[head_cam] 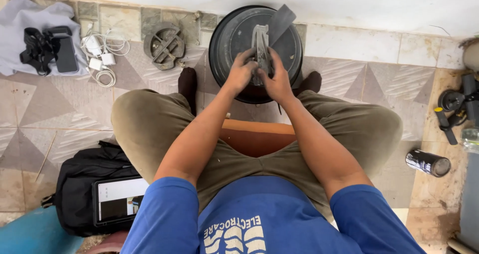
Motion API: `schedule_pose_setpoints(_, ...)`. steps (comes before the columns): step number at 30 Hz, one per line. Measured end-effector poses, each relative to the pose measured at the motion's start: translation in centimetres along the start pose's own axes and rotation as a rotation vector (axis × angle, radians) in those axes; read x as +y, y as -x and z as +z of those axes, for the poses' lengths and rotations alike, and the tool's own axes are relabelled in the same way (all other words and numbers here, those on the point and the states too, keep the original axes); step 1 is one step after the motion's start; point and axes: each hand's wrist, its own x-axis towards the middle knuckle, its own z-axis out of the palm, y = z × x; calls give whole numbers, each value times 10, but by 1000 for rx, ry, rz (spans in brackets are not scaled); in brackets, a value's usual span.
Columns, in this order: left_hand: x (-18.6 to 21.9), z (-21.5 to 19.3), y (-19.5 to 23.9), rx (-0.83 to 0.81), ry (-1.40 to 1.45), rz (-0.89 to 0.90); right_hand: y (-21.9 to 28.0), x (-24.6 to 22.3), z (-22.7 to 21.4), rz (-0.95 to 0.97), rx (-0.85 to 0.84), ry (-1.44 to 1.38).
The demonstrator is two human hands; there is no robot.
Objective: The person sits on the floor and uses a sanding block to smooth the surface of a metal object held in their left hand. They repeatedly rub the sanding block against the metal piece, rotating it to work on different sides.
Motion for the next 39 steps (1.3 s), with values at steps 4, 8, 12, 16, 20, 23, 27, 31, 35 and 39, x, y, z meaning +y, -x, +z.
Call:
schedule_pose_setpoints(4,19,2,6,-55,-73,7,-6,17,-3,-5,-14,-119)
schedule_pose_setpoints(8,14,8,1,-26,-199,7,-3,22,-13,-111,58,2)
schedule_pose_setpoints(12,28,13,7,7,-352,58,-3,5,-21,-175,109,184)
schedule_pose_setpoints(16,30,14,9,-16,-258,38,0,13,-22,-90,19,255)
schedule_pose_setpoints(20,26,11,4,-116,-331,51,-4,7,-26,-86,-38,370)
schedule_pose_setpoints(23,35,7,6,-174,-334,20,-5,4,-27,-121,-62,405)
schedule_pose_setpoints(27,41,4,7,-214,-407,-3,-6,11,-26,-158,-72,450)
schedule_pose_setpoints(31,45,5,7,-187,-391,-40,-1,19,-20,-192,-53,476)
schedule_pose_setpoints(35,37,7,4,-174,-364,-27,-8,13,-17,-145,-51,439)
schedule_pose_setpoints(39,32,4,-2,-207,-374,13,-30,7,-14,-137,-63,415)
